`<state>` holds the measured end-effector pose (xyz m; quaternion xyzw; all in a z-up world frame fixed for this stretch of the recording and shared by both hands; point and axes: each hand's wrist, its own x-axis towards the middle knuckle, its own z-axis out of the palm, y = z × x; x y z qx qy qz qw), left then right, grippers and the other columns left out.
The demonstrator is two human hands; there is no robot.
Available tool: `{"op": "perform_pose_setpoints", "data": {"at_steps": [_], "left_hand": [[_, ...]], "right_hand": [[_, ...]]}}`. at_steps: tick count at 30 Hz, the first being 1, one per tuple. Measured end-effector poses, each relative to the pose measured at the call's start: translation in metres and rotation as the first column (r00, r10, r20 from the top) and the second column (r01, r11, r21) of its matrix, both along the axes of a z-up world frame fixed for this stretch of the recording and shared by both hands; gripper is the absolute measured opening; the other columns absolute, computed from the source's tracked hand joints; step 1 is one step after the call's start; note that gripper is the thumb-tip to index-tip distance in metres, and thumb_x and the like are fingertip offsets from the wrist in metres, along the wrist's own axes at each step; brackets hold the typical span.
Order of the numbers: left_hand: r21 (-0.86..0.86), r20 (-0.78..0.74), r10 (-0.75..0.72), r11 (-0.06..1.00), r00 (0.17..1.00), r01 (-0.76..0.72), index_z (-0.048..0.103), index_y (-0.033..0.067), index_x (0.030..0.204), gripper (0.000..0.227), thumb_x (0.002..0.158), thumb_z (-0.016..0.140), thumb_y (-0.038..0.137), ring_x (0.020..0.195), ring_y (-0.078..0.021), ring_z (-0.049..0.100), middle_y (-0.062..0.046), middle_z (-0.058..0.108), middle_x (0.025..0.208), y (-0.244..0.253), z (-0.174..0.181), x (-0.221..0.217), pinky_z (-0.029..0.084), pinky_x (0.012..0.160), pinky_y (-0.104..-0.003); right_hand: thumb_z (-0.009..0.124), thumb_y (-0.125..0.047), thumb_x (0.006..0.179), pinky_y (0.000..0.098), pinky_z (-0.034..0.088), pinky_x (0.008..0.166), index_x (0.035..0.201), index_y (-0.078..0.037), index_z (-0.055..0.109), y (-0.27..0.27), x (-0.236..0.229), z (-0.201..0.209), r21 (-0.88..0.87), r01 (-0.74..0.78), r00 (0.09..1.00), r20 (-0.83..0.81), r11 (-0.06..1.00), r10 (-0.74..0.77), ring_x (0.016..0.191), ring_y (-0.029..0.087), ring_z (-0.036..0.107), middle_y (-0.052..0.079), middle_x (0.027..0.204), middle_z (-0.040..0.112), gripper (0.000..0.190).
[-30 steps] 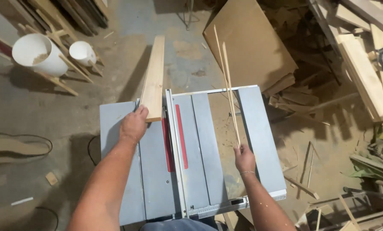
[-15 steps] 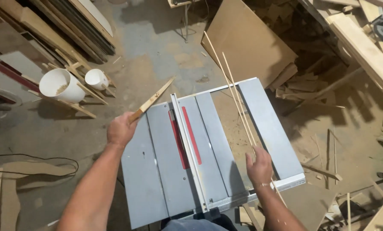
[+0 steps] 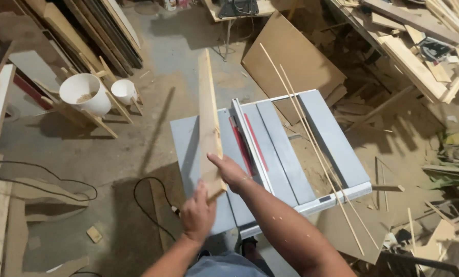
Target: Ripping a long wooden board into two pieces using a table saw by adjusting the fence and feeding the wood through the blade.
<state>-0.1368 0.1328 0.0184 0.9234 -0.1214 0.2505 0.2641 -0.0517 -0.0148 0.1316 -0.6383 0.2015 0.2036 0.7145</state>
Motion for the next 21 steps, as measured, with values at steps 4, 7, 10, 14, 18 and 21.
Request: {"op": "perform_pose_setpoints", "data": {"at_steps": [4, 7, 10, 14, 18, 21], "left_hand": [[0.134, -0.199, -0.153, 0.974, 0.968, 0.182, 0.053, 0.0012, 0.138, 0.06, 0.082, 0.062, 0.022, 0.06, -0.0336, 0.063, -0.013, 0.066, 0.073, 0.011, -0.006, -0.05, 0.049, 0.053, -0.049], [0.09, -0.193, -0.542, 0.82, 0.818, 0.565, 0.06, -0.0047, 0.129, 0.067, 0.071, 0.072, 0.028, 0.117, -0.0386, 0.06, -0.02, 0.068, 0.122, 0.024, 0.002, -0.082, 0.044, 0.106, -0.047], [0.02, -0.062, -0.556, 0.829, 0.829, 0.558, 0.05, 0.0001, 0.145, 0.07, 0.078, 0.062, 0.013, 0.143, -0.0387, 0.045, -0.02, 0.051, 0.152, 0.026, 0.029, -0.082, 0.032, 0.121, -0.053], [0.466, -0.018, -0.549, 0.735, 0.835, 0.493, 0.017, 0.0168, 0.166, 0.105, 0.077, 0.061, 0.051, 0.16, -0.0252, 0.011, -0.008, 0.016, 0.172, 0.007, 0.002, -0.038, 0.003, 0.131, -0.048], [0.466, -0.253, -0.757, 0.451, 0.603, 0.762, 0.015, 0.0163, 0.164, 0.09, 0.089, 0.055, 0.045, 0.159, -0.0291, 0.009, -0.011, 0.012, 0.172, -0.009, -0.017, -0.012, 0.002, 0.127, -0.052], [0.45, -0.287, -0.809, 0.359, 0.513, 0.818, 0.022, 0.0158, 0.164, 0.083, 0.092, 0.057, 0.039, 0.158, -0.0301, 0.018, -0.011, 0.022, 0.171, -0.015, -0.028, -0.005, 0.011, 0.127, -0.053]], "right_hand": [[0.057, -0.03, 0.076, 0.0381, 0.055, 0.072, 0.114, -0.001, 0.067, 0.011, -0.013, -0.024, -0.629, -0.244, 0.969, -0.139, 0.738, 0.202, 0.09, 0.028, 0.07, 0.015, 0.103, 0.072, 0.049], [0.052, -0.044, 0.089, 0.0469, 0.054, 0.084, 0.127, -0.008, 0.055, 0.003, -0.061, -0.046, -0.746, -0.397, 0.918, -0.307, 0.535, 0.253, 0.1, 0.034, 0.069, 0.016, 0.117, 0.069, 0.052], [0.044, -0.025, 0.095, 0.0547, 0.054, 0.085, 0.117, -0.01, 0.053, -0.005, -0.13, -0.031, -0.824, -0.38, 0.924, -0.315, 0.421, 0.216, 0.097, 0.045, 0.07, 0.021, 0.109, 0.073, 0.029], [0.044, -0.032, 0.1, 0.0506, 0.055, 0.083, 0.133, -0.013, 0.049, -0.025, -0.216, -0.026, -0.821, -0.418, 0.908, -0.382, 0.389, 0.17, 0.092, 0.039, 0.073, 0.017, 0.105, 0.076, 0.038], [0.053, -0.039, 0.094, 0.0486, 0.05, 0.087, 0.144, -0.03, 0.04, -0.05, -0.321, -0.058, -0.748, -0.483, 0.864, -0.491, 0.455, 0.112, 0.099, 0.042, 0.069, 0.018, 0.108, 0.072, 0.053], [0.059, -0.05, 0.084, 0.0321, 0.047, 0.091, 0.143, -0.048, 0.04, -0.061, -0.388, -0.068, -0.633, -0.533, 0.759, -0.65, 0.561, -0.014, 0.108, 0.028, 0.069, 0.007, 0.115, 0.07, 0.062]]}}
